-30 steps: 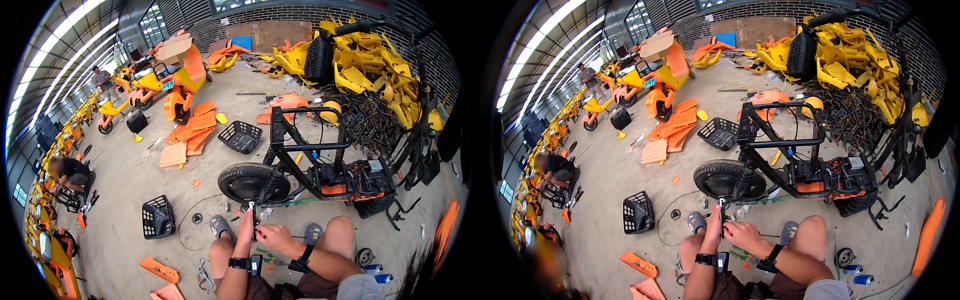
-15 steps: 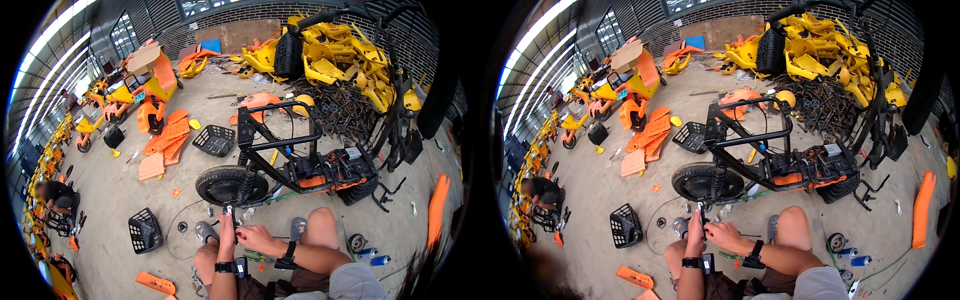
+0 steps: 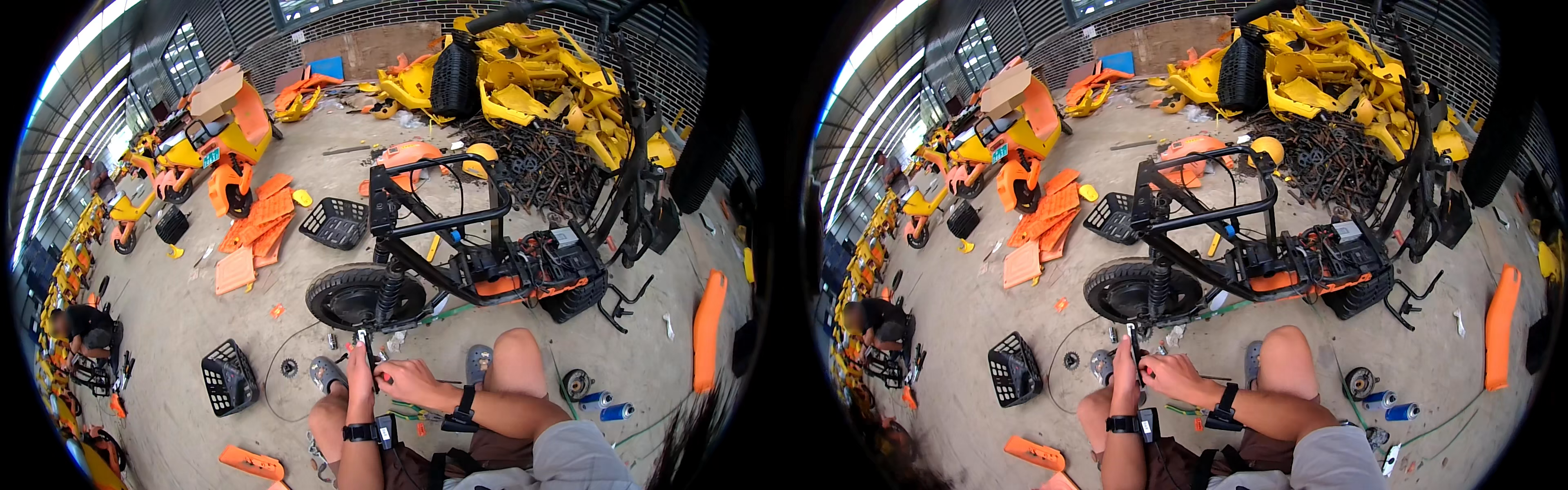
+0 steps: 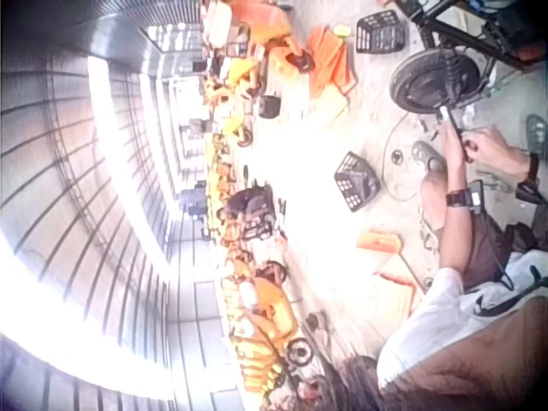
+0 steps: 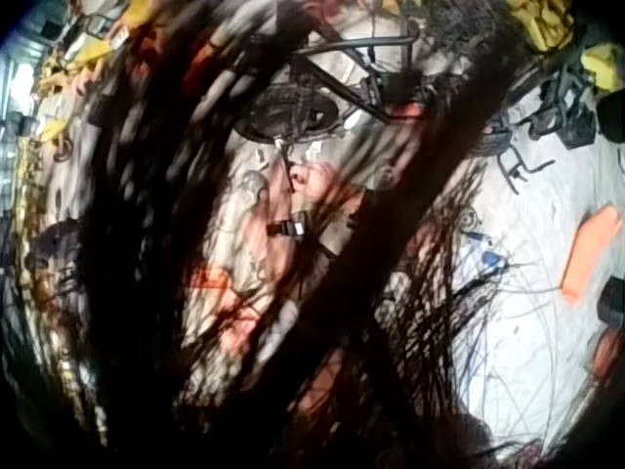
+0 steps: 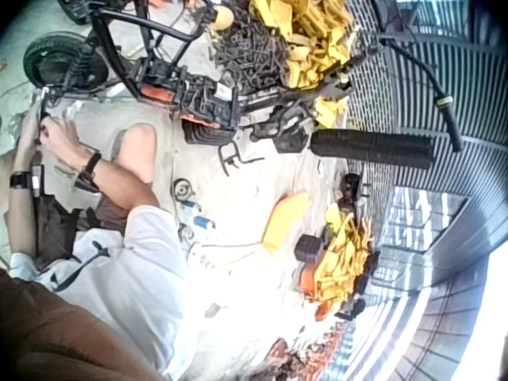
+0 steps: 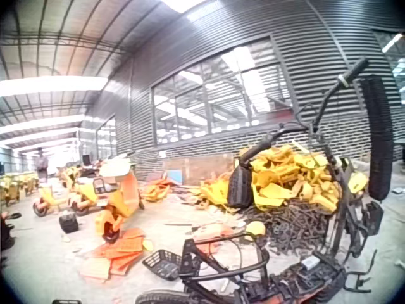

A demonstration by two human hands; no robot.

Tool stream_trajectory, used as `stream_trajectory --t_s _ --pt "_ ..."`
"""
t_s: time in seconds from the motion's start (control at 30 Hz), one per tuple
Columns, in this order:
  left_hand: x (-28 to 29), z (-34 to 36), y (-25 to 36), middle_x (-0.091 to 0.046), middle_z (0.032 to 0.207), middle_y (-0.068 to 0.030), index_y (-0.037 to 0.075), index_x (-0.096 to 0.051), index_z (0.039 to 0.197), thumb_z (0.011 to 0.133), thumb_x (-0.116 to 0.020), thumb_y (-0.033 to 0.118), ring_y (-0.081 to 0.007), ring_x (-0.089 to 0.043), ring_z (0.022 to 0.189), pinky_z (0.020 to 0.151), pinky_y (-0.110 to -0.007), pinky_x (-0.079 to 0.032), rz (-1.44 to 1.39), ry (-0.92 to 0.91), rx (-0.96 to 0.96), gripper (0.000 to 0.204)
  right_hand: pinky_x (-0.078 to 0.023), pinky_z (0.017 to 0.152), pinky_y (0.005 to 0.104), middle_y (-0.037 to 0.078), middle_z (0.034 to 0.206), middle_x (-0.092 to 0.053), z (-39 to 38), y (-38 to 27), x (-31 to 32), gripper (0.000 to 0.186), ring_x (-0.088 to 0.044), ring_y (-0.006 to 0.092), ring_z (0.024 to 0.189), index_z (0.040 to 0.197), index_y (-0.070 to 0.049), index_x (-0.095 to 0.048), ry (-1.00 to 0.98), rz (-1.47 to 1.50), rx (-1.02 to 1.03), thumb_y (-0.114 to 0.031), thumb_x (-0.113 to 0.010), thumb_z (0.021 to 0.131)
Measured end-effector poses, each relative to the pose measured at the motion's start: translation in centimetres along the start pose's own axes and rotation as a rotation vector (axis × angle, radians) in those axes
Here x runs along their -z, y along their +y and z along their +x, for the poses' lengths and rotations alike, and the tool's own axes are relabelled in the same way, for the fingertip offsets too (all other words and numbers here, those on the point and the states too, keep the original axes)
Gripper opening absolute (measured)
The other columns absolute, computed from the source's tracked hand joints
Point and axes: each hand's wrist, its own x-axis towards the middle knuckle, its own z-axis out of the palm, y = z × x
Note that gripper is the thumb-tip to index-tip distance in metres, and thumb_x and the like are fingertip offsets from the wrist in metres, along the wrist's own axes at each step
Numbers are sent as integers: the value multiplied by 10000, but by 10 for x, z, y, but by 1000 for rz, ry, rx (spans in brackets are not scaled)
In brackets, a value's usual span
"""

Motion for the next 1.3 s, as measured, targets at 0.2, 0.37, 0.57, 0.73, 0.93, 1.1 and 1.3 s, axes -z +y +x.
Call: stream_trajectory --t_s 0.2,0.37,0.57,0.73,0.93,1.1,1.3 --pt "-9 -9 16 -633 769 -84 43 -597 935 995 -476 485 -170 -594 642 559 -294 -475 -8 38 50 463 -530 582 413 108 781 -690 -1 2 1 123 -664 317 672 884 -87 -680 9 -45 95 -183 -671 808" --pt "-5 -9 15 -619 801 -75 45 -596 986 1007 -477 419 -159 -581 680 606 -292 -471 -34 10 103 393 -528 590 430 108 794 -691 0 3 -1 125 -662 332 683 892 -89 -667 -12 -34 58 -190 -653 820" --pt "-1 -5 9 -616 790 -71 40 -601 959 1008 -478 420 -156 -581 678 610 -293 -473 -54 -1 88 402 -522 601 428 116 785 -692 1 -1 1 147 -661 341 702 907 -93 -675 -53 48 -52 -203 -662 810" --pt "-7 -11 19 -617 813 -62 50 -597 986 1022 -463 389 -145 -580 703 641 -284 -472 -68 -11 113 366 -523 606 429 116 790 -693 1 -3 7 160 -662 343 716 928 -98 -680 -39 59 -47 -208 -663 813" --pt "-7 -13 22 -615 797 -55 57 -593 966 1021 -458 389 -146 -585 697 641 -286 -477 -82 -6 110 362 -523 600 427 111 789 -692 0 0 0 151 -660 340 703 924 -99 -680 -12 23 -19 -202 -658 817" --pt "-6 -11 16 -641 763 -85 39 -606 911 994 -496 464 -188 -613 664 608 -326 -504 -93 29 91 447 -518 597 430 108 775 -686 0 2 -1 134 -656 342 700 907 -101 -673 -39 50 -27 -197 -657 815" --pt "-7 -12 17 -643 763 -79 39 -620 902 996 -491 462 -181 -613 671 610 -321 -497 -67 28 68 452 -516 592 430 109 781 -683 0 3 -1 124 -656 337 706 899 -100 -671 -43 61 -30 -183 -659 808"
